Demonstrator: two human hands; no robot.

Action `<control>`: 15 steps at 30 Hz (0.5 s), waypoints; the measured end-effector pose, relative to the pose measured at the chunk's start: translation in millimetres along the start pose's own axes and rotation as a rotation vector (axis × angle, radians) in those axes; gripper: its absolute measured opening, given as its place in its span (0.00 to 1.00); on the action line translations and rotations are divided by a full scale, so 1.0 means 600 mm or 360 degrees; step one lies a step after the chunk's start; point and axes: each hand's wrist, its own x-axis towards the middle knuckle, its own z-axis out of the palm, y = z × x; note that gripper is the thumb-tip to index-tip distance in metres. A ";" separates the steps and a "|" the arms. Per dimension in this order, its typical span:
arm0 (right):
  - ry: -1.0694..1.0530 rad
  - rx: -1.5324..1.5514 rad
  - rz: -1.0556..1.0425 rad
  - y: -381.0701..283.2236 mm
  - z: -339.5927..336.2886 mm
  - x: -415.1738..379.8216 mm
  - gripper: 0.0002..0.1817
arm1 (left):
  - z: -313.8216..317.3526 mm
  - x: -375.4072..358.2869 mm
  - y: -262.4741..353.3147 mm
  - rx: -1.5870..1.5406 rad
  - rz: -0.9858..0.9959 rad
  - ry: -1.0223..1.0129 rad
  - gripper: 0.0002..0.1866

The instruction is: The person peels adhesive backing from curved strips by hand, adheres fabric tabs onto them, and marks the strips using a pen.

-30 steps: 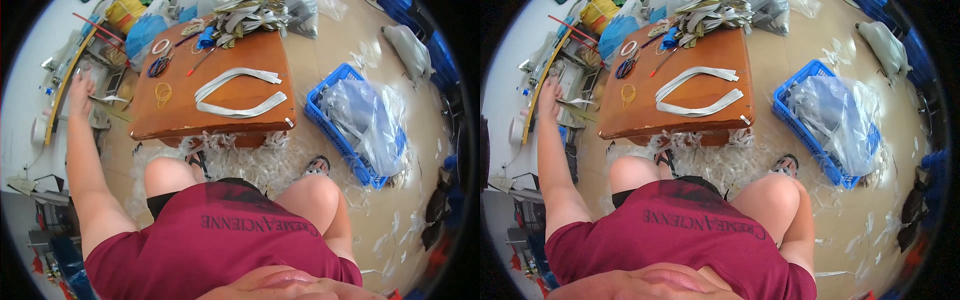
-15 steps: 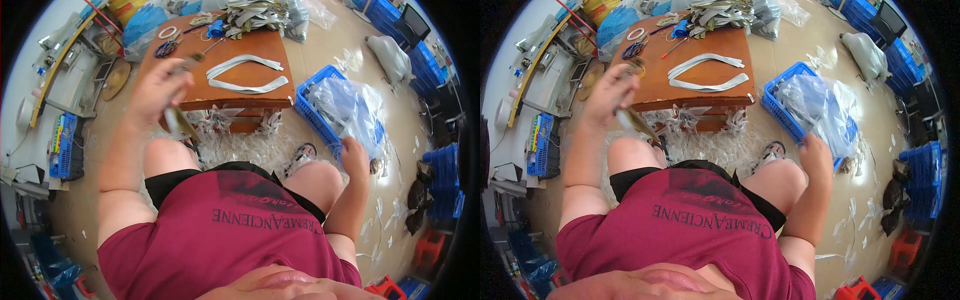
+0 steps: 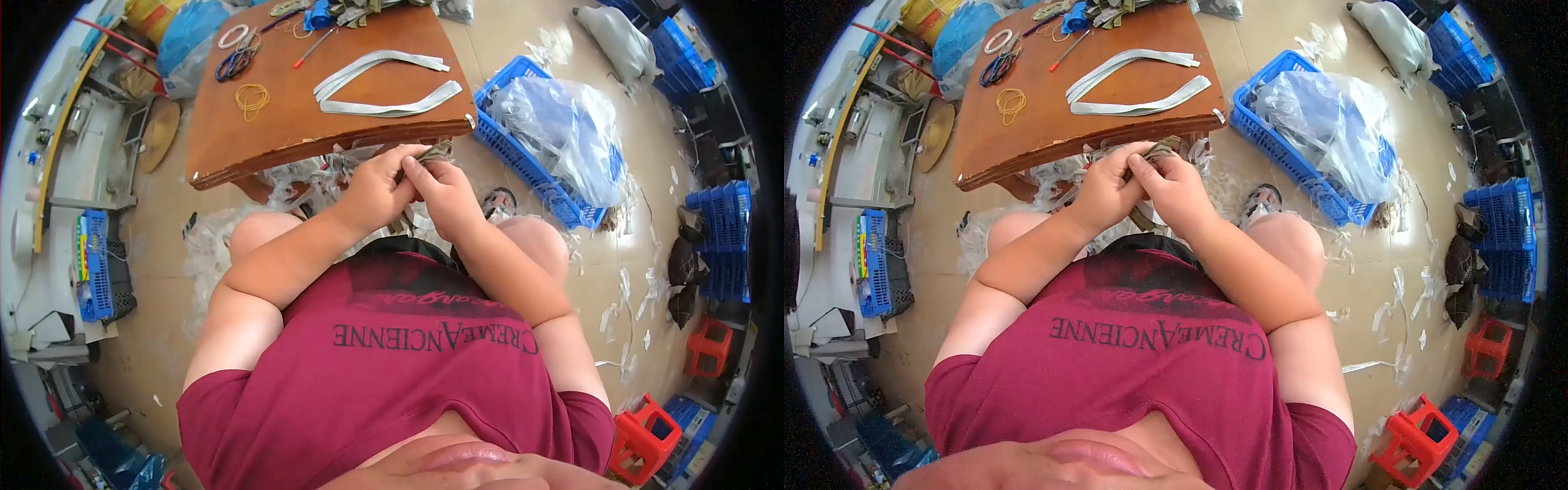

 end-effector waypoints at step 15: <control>-0.0127 0.0560 0.0370 0.043 -0.045 0.092 0.24 | -0.033 0.042 -0.080 -0.0940 -0.0580 -0.0470 0.28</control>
